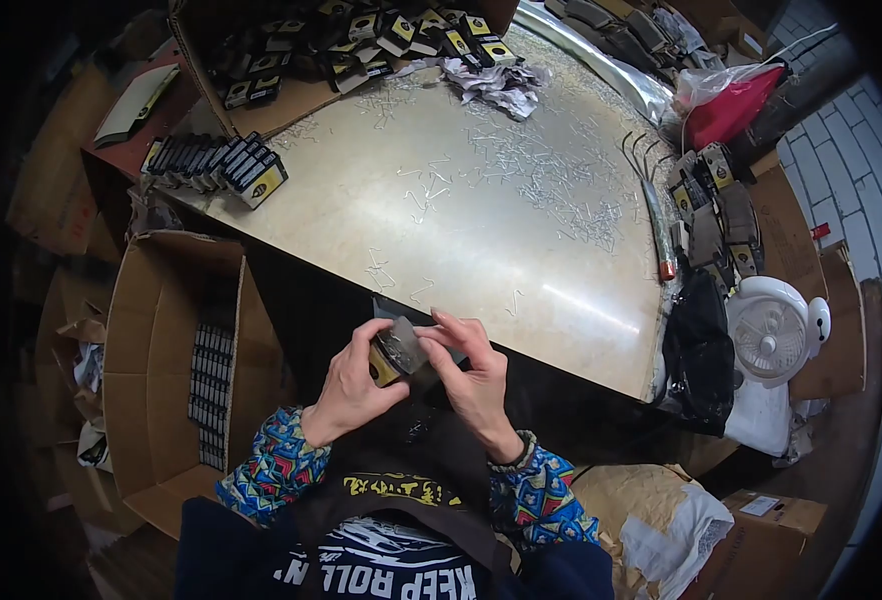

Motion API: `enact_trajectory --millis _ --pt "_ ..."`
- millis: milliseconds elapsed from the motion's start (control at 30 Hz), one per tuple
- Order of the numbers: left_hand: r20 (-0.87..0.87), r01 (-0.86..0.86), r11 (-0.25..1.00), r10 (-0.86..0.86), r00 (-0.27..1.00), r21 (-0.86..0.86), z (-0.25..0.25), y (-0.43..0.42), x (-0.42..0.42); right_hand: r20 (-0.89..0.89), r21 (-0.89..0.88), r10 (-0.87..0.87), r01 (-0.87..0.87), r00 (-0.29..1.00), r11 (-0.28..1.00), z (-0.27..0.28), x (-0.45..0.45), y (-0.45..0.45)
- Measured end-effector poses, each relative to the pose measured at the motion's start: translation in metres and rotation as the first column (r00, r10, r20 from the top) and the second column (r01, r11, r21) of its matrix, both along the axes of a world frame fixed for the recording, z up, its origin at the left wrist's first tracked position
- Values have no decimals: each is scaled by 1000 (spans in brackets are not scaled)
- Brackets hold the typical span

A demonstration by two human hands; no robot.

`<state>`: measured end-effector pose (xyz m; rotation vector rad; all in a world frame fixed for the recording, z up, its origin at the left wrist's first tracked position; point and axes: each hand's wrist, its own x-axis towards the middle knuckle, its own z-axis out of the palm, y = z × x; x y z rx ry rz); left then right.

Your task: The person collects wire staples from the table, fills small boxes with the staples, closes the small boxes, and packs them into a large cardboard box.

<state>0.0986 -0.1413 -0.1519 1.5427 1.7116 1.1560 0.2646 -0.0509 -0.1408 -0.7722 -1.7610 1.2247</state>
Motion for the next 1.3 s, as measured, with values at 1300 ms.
enact_trajectory --millis 1300 --pt "-220 -142 977 174 960 157 -1 7 22 51 -299 -134 144 990 943 4 -16 -31"
